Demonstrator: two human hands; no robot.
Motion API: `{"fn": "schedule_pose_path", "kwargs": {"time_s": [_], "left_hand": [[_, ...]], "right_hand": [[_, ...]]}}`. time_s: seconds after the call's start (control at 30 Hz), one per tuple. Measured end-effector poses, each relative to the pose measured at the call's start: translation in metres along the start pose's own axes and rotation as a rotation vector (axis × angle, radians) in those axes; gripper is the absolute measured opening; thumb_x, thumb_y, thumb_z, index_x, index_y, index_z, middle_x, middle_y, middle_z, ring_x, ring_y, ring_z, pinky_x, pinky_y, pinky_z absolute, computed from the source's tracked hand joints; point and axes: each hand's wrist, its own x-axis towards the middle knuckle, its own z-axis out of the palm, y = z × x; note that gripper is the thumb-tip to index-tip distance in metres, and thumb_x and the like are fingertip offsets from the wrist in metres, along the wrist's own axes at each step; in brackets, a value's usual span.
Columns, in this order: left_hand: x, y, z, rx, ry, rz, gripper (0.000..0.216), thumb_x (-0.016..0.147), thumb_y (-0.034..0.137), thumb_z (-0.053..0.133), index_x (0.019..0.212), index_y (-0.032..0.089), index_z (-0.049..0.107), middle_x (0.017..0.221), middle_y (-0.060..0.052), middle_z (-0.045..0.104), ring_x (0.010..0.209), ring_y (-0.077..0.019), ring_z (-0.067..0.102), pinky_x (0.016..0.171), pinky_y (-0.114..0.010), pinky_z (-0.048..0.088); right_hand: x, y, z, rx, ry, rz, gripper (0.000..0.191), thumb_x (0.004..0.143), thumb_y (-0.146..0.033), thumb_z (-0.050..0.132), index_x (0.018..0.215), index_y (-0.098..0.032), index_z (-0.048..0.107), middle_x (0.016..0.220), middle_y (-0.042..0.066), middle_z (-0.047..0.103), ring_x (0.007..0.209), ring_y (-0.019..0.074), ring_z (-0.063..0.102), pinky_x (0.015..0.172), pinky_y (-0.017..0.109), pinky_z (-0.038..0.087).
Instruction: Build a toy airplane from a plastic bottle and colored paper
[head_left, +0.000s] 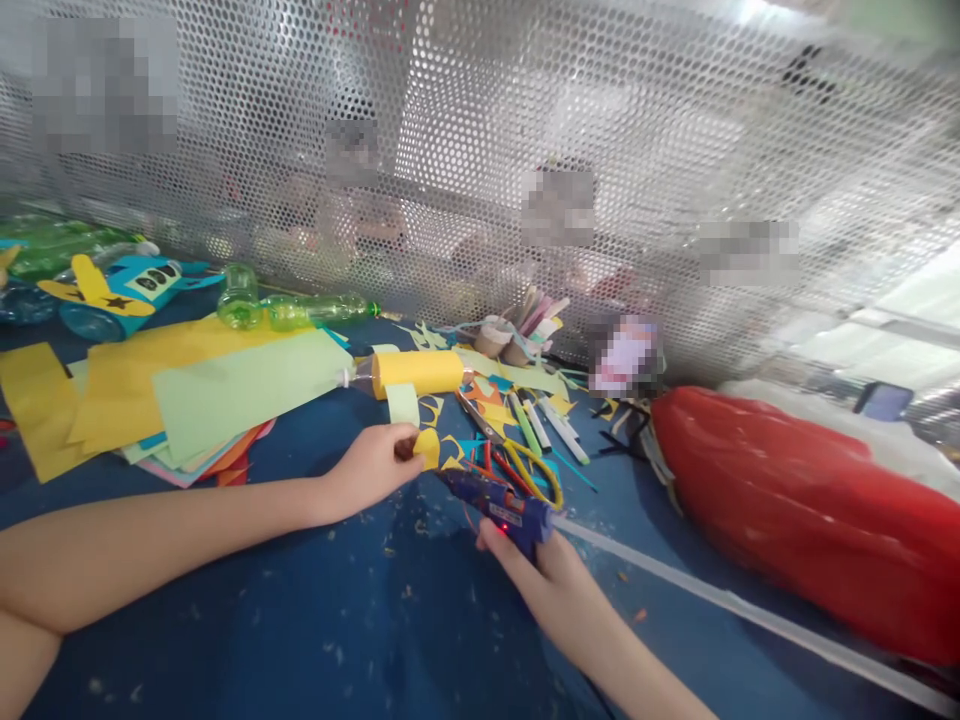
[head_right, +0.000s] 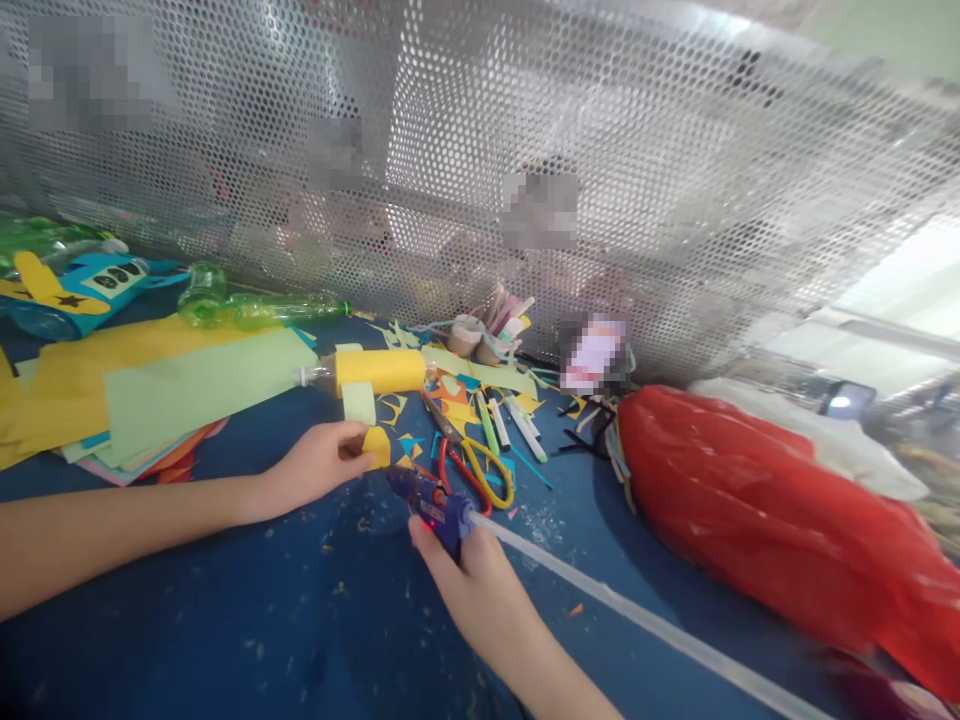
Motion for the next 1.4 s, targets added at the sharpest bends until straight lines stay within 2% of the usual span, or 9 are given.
{"fn": "schedule_pose_path", "kwargs": {"time_s": [0.13, 0.33, 0.57, 0.8, 1.0, 1.2, 1.4], "left_hand": [[0.004, 0.000, -0.006, 0.101, -0.011, 0.028, 0.023, 0.075, 0.025, 0.055, 0.055, 0.017, 0.045, 0.055, 0.005, 0.046, 0.054, -0.0107, 0.044, 0.051, -0.022, 0.030], [0.009, -0.005, -0.007, 0.088, -0.043, 0.014, 0.018, 0.074, 0.024, 0.055, 0.059, 0.017, 0.049, 0.056, 0.005, 0.047, 0.053, -0.0101, 0.043, 0.050, -0.022, 0.030], [0.010, -0.009, -0.006, 0.089, -0.064, 0.001, 0.013, 0.075, 0.026, 0.055, 0.067, 0.016, 0.057, 0.059, 0.003, 0.052, 0.056, -0.0116, 0.047, 0.051, -0.022, 0.030], [0.010, -0.009, -0.006, 0.091, -0.057, 0.007, 0.016, 0.075, 0.026, 0.055, 0.063, 0.017, 0.052, 0.058, 0.004, 0.050, 0.055, -0.0111, 0.046, 0.051, -0.022, 0.030], [0.009, -0.008, -0.007, 0.088, -0.060, 0.002, 0.014, 0.076, 0.026, 0.056, 0.066, 0.017, 0.056, 0.060, 0.004, 0.053, 0.056, -0.0112, 0.047, 0.051, -0.022, 0.031], [0.009, -0.009, -0.007, 0.089, -0.054, 0.010, 0.013, 0.075, 0.025, 0.056, 0.066, 0.016, 0.056, 0.060, 0.003, 0.052, 0.056, -0.0113, 0.047, 0.051, -0.022, 0.031], [0.009, -0.009, -0.006, 0.078, -0.054, 0.006, 0.013, 0.075, 0.026, 0.056, 0.067, 0.016, 0.056, 0.061, 0.004, 0.053, 0.056, -0.0110, 0.048, 0.051, -0.022, 0.031]], "right_hand": [[0.001, 0.000, 0.008, -0.015, -0.017, -0.014, 0.035, 0.086, -0.045, 0.044, 0.096, -0.019, 0.066, 0.079, 0.004, 0.070, 0.079, 0.0234, 0.063, 0.075, 0.032, 0.050], [0.002, 0.001, 0.014, -0.013, -0.037, 0.054, 0.035, 0.085, -0.046, 0.045, 0.087, -0.019, 0.068, 0.062, 0.000, 0.065, 0.066, 0.0204, 0.061, 0.065, 0.028, 0.050], [0.004, -0.003, 0.015, -0.041, -0.044, 0.052, 0.036, 0.085, -0.047, 0.045, 0.089, -0.019, 0.067, 0.068, 0.001, 0.066, 0.069, 0.0204, 0.060, 0.066, 0.026, 0.048], [0.008, -0.011, 0.016, -0.071, -0.055, 0.037, 0.037, 0.086, -0.048, 0.043, 0.085, -0.019, 0.065, 0.065, 0.001, 0.065, 0.066, 0.0202, 0.060, 0.064, 0.027, 0.048], [0.009, -0.009, 0.017, -0.125, -0.060, 0.038, 0.039, 0.086, -0.048, 0.040, 0.069, -0.019, 0.059, 0.064, 0.002, 0.064, 0.065, 0.0199, 0.060, 0.059, 0.026, 0.047], [0.009, -0.007, 0.017, -0.101, -0.036, 0.021, 0.035, 0.086, -0.046, 0.043, 0.079, -0.018, 0.062, 0.066, 0.002, 0.064, 0.066, 0.0194, 0.060, 0.062, 0.026, 0.047], [0.008, -0.010, 0.018, -0.122, -0.069, 0.039, 0.039, 0.087, -0.049, 0.039, 0.077, -0.018, 0.061, 0.063, 0.001, 0.062, 0.062, 0.0186, 0.058, 0.057, 0.025, 0.045]]}}
